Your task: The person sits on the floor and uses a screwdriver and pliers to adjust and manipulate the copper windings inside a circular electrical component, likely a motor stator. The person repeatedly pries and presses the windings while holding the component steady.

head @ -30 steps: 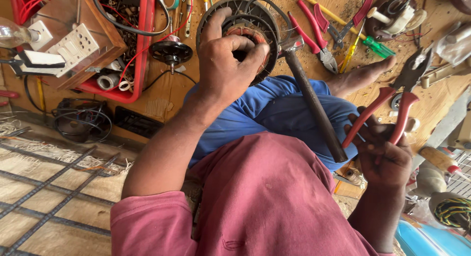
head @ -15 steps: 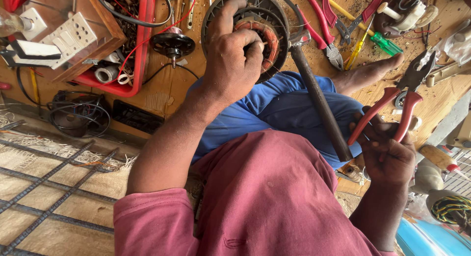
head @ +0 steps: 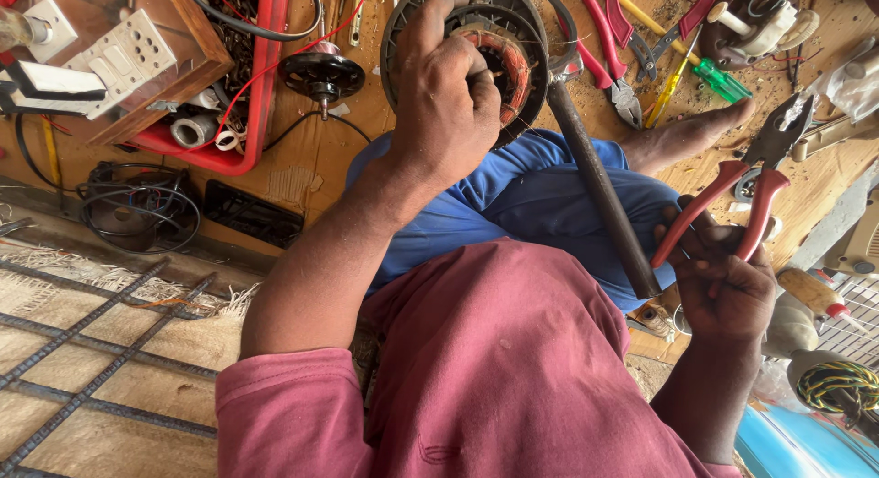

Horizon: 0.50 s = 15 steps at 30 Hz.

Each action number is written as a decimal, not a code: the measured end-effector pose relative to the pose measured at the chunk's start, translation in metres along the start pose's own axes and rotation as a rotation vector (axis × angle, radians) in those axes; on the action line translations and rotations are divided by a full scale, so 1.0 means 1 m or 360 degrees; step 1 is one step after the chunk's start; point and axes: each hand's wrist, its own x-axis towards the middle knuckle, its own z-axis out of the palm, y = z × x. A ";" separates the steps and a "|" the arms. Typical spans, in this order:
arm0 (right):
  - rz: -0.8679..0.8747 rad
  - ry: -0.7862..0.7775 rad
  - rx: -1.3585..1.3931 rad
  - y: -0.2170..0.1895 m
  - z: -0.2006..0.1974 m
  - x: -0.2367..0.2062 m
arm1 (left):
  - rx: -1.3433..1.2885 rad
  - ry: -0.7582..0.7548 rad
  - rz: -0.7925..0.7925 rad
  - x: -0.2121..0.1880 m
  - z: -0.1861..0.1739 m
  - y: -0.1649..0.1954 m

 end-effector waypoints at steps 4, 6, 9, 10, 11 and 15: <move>0.0011 -0.0011 0.0000 0.001 -0.002 0.001 | 0.0036 0.0033 0.0000 0.000 0.003 0.003; 0.0019 0.0013 -0.0007 0.001 -0.003 0.001 | 0.0090 0.0061 -0.0011 0.000 0.004 0.005; 0.0018 0.0005 0.0005 0.003 -0.005 0.001 | 0.0118 0.0065 -0.0047 0.001 0.004 0.007; 0.0019 0.0015 0.0004 0.004 -0.006 0.001 | 0.0118 0.0060 -0.0064 0.001 0.004 0.008; 0.0018 0.0024 0.0003 0.004 -0.006 0.001 | 0.0145 0.0075 -0.0071 0.000 0.004 0.010; 0.0019 -0.0010 -0.0040 0.005 -0.005 0.000 | 0.0186 0.0112 -0.0123 -0.006 0.005 0.016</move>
